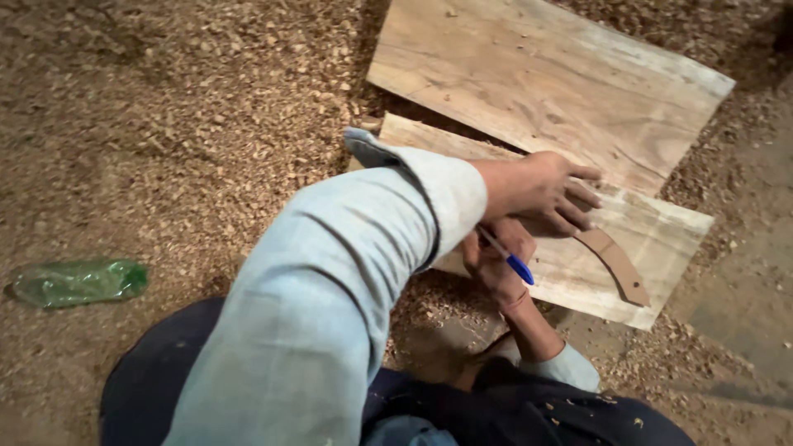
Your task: The person uses a curved wooden template and a blue pen to trace curved lines onto rectangular wooden planks. They repeatedly reposition the template and trace along its edge to mark multiple planks on the floor.
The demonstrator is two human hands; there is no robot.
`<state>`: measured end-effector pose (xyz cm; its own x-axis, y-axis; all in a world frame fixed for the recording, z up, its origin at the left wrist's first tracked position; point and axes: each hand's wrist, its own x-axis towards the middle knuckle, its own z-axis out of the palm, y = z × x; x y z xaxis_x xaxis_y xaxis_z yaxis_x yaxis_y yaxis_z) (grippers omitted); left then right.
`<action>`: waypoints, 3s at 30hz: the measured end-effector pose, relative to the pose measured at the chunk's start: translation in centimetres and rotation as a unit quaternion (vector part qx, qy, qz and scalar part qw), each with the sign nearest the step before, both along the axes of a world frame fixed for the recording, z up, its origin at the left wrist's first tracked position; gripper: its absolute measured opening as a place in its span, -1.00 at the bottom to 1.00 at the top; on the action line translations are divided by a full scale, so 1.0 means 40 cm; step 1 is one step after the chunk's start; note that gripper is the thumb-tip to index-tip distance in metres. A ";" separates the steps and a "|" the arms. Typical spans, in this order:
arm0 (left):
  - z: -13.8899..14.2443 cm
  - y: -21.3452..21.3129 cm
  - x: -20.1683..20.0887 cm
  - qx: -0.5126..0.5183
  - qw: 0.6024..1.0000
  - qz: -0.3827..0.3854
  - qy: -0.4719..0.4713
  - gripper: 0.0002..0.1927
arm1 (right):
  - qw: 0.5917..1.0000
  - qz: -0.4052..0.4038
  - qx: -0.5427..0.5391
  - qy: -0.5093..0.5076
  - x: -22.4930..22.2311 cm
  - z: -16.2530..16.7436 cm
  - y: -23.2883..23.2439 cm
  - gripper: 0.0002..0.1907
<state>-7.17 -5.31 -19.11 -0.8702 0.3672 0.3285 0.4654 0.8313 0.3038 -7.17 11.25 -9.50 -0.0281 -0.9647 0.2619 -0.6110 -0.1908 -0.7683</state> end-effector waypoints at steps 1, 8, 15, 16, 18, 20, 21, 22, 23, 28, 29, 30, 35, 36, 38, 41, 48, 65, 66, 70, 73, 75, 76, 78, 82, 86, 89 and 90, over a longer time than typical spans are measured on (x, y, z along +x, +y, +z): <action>0.011 -0.007 0.004 -0.029 0.999 -0.027 0.015 -0.58 | 1.000 -0.020 -0.007 -0.012 -0.003 0.018 -0.005 -0.85; 0.049 -0.022 -0.003 -0.019 0.999 -0.045 -0.017 -0.52 | 0.996 -0.088 0.030 -0.006 -0.081 0.059 0.012 -0.87; 0.056 -0.035 -0.013 -0.088 0.982 -0.054 -0.157 -0.41 | 0.985 -0.169 0.032 0.025 -0.187 0.043 0.066 -0.87; 0.064 -0.035 -0.023 -0.103 0.977 -0.068 -0.174 -0.35 | 0.983 -0.176 0.037 0.028 -0.204 0.044 0.076 -0.88; 0.084 -0.036 -0.034 -0.157 0.971 -0.079 -0.162 -0.28 | 0.979 -0.194 0.049 0.035 -0.235 0.047 0.099 -0.89; 0.107 -0.035 -0.033 -0.167 0.965 -0.077 -0.187 -0.22 | 0.972 -0.223 0.060 0.030 -0.263 0.045 0.121 -0.89; 0.120 -0.035 -0.023 -0.152 0.961 -0.069 -0.220 -0.21 | 0.969 -0.238 0.063 0.027 -0.278 0.043 0.130 -0.90; 0.132 -0.034 -0.015 -0.138 0.956 -0.060 -0.253 -0.19 | 0.967 -0.244 0.063 0.035 -0.294 0.040 0.138 -0.90; 0.145 -0.030 -0.012 -0.146 0.955 -0.058 -0.250 -0.22 | 0.965 -0.250 0.065 0.042 -0.311 0.037 0.147 -0.90; 0.217 0.021 -0.033 -0.259 0.924 -0.041 -0.278 -0.21 | 0.949 -0.303 0.079 0.039 -0.379 0.029 0.211 -0.89; 0.233 0.037 -0.036 -0.281 0.908 -0.043 -0.309 -0.21 | 0.950 -0.303 0.061 0.051 -0.391 0.027 0.224 -0.89; 0.250 0.051 -0.037 -0.305 0.889 -0.045 -0.338 -0.20 | 0.950 -0.303 0.043 0.063 -0.403 0.026 0.237 -0.89; 0.307 0.111 -0.040 -0.400 0.852 -0.042 -0.336 -0.08 | 0.937 -0.343 0.066 0.018 -0.451 0.035 0.315 -0.90; 0.314 0.118 -0.038 -0.418 0.842 -0.049 -0.339 -0.09 | 0.936 -0.347 0.065 0.020 -0.458 0.036 0.329 -0.90; 0.322 0.128 -0.039 -0.426 0.838 -0.049 -0.338 -0.11 | 0.930 -0.361 0.070 0.017 -0.466 0.034 0.355 -0.89; 0.333 0.134 -0.044 -0.414 0.844 -0.040 -0.339 -0.13 | 0.928 -0.367 0.056 0.013 -0.472 0.012 0.378 -0.89; 0.389 0.136 -0.065 -0.476 0.794 -0.089 -0.366 -0.04 | 0.896 -0.426 0.113 -0.055 -0.515 -0.019 0.429 -0.90; 0.463 0.168 -0.073 -0.433 0.810 -0.042 -0.393 -0.15 | 0.919 -0.370 0.080 -0.108 -0.564 -0.073 0.428 -0.92; 0.466 0.168 -0.072 -0.422 0.823 -0.029 -0.379 -0.17 | 0.914 -0.376 0.091 -0.121 -0.582 -0.079 0.428 -0.92; 0.454 0.172 -0.062 -0.380 0.816 -0.025 -0.435 -0.20 | 0.891 -0.447 0.056 -0.057 -0.620 -0.051 0.422 -0.92; 0.416 0.177 -0.047 -0.452 0.803 -0.021 -0.389 -0.19 | 0.909 -0.414 0.010 -0.056 -0.609 0.021 0.359 -0.89; 0.384 0.187 -0.032 -0.474 0.819 -0.005 -0.323 -0.19 | 0.940 -0.336 0.007 -0.057 -0.590 0.074 0.262 -0.89; 0.369 0.190 -0.019 -0.487 0.822 0.008 -0.294 -0.19 | 0.957 -0.270 0.028 -0.104 -0.574 0.098 0.198 -0.88; 0.339 0.197 -0.003 -0.497 0.813 0.037 -0.300 -0.18 | 0.972 -0.116 0.066 -0.195 -0.529 0.133 0.044 -0.86; 0.285 0.212 0.011 -0.483 0.790 0.079 -0.370 -0.15 | 0.971 0.196 0.105 -0.083 -0.340 0.155 -0.240 -0.81; 0.232 0.226 -0.004 -0.449 0.790 0.110 -0.402 -0.12 | 0.897 0.409 0.146 -0.074 -0.124 0.134 -0.372 -0.73; 0.205 0.245 0.003 -0.437 0.788 0.118 -0.418 -0.10 | 0.859 0.479 0.174 -0.044 -0.018 0.111 -0.413 -0.75; 0.198 0.252 0.011 -0.435 0.785 0.116 -0.425 -0.09 | 0.848 0.495 0.186 -0.029 0.002 0.104 -0.417 -0.77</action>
